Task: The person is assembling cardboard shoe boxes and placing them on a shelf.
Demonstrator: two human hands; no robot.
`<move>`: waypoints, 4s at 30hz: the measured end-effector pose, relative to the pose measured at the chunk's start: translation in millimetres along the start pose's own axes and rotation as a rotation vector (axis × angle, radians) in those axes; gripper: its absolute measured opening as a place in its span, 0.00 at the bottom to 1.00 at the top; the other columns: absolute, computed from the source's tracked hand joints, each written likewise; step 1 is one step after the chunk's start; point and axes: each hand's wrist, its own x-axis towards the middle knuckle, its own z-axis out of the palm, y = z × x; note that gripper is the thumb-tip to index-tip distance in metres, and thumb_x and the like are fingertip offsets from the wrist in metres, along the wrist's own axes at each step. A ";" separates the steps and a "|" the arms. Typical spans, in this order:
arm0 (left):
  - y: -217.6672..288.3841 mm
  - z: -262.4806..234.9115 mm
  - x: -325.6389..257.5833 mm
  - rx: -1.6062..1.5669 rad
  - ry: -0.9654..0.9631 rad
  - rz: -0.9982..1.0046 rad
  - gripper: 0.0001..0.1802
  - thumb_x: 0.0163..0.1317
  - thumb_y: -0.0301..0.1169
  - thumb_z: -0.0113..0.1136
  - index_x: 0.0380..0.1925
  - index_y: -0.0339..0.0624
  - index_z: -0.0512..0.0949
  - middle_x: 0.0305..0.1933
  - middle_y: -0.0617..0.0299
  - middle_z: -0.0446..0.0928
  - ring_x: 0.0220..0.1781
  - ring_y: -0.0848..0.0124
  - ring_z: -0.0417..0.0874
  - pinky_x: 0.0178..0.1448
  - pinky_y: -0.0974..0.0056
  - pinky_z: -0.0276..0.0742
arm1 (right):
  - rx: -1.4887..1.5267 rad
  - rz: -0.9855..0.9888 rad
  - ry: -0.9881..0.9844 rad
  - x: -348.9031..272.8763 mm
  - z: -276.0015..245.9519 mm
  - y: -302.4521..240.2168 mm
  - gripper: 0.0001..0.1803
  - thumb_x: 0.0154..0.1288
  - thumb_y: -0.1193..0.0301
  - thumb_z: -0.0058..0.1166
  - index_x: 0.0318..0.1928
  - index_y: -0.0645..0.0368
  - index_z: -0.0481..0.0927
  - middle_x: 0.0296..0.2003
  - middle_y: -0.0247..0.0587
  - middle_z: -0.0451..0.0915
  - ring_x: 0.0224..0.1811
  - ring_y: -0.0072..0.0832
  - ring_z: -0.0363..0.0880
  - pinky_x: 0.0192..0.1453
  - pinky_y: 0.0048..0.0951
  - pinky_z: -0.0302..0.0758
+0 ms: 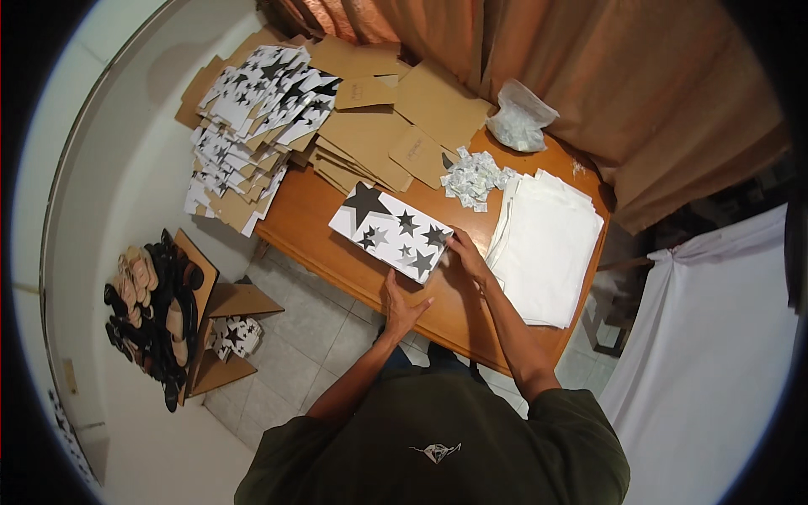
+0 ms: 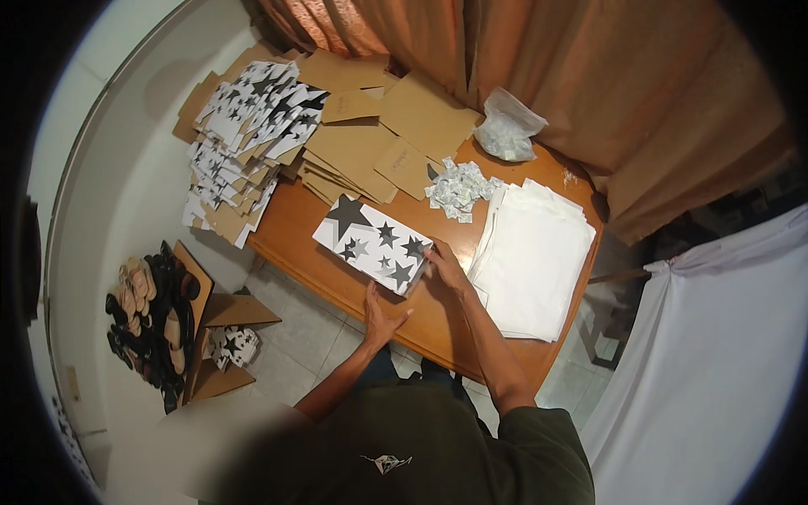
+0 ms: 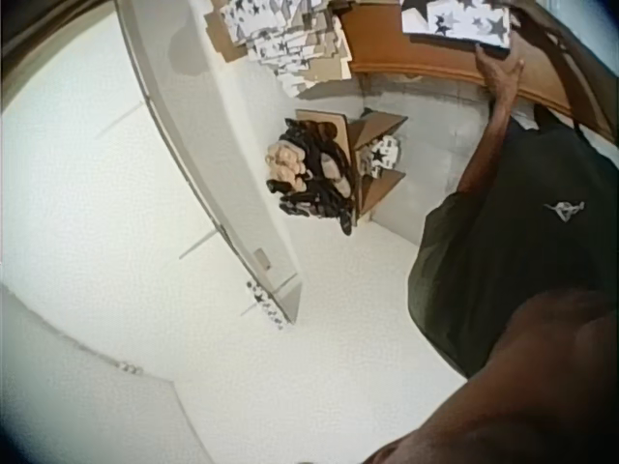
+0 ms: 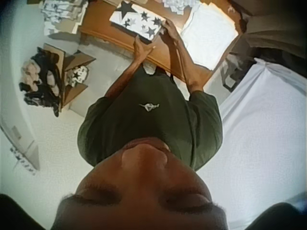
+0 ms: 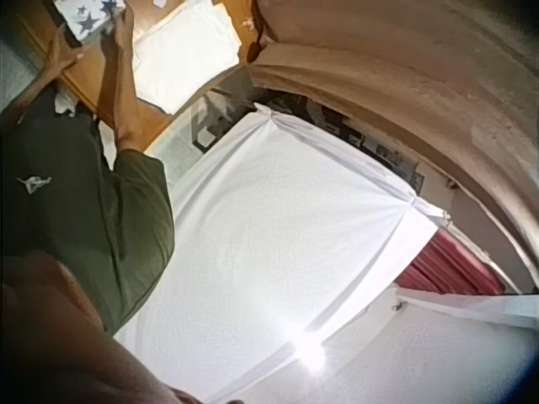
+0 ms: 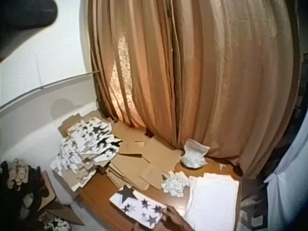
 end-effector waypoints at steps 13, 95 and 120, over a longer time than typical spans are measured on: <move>78.5 -69.2 52.9 -0.302 0.134 -0.024 0.37 0.74 0.24 0.55 0.78 0.35 0.50 0.76 0.47 0.59 0.78 0.56 0.63 0.76 0.57 0.65 | -0.238 -0.294 -0.160 -4.7 8.4 -99.5 0.39 0.70 0.67 0.62 0.78 0.50 0.61 0.50 0.42 0.66 0.51 0.32 0.71 0.52 0.32 0.76; 131.0 -1261.0 -458.4 0.636 1.376 0.625 0.21 0.65 0.31 0.70 0.59 0.51 0.82 0.50 0.60 0.79 0.49 0.71 0.80 0.47 0.66 0.82 | 0.330 -1.455 -0.398 -390.9 1275.2 -524.9 0.25 0.68 0.65 0.65 0.65 0.45 0.80 0.59 0.51 0.73 0.55 0.42 0.74 0.52 0.39 0.79; -9.6 -1431.6 -478.7 0.920 1.056 0.399 0.17 0.65 0.27 0.65 0.54 0.42 0.79 0.55 0.54 0.79 0.55 0.53 0.82 0.58 0.52 0.80 | -0.203 -1.507 -0.174 -372.2 1431.6 -452.5 0.22 0.66 0.69 0.65 0.61 0.52 0.80 0.60 0.53 0.74 0.61 0.47 0.74 0.66 0.48 0.70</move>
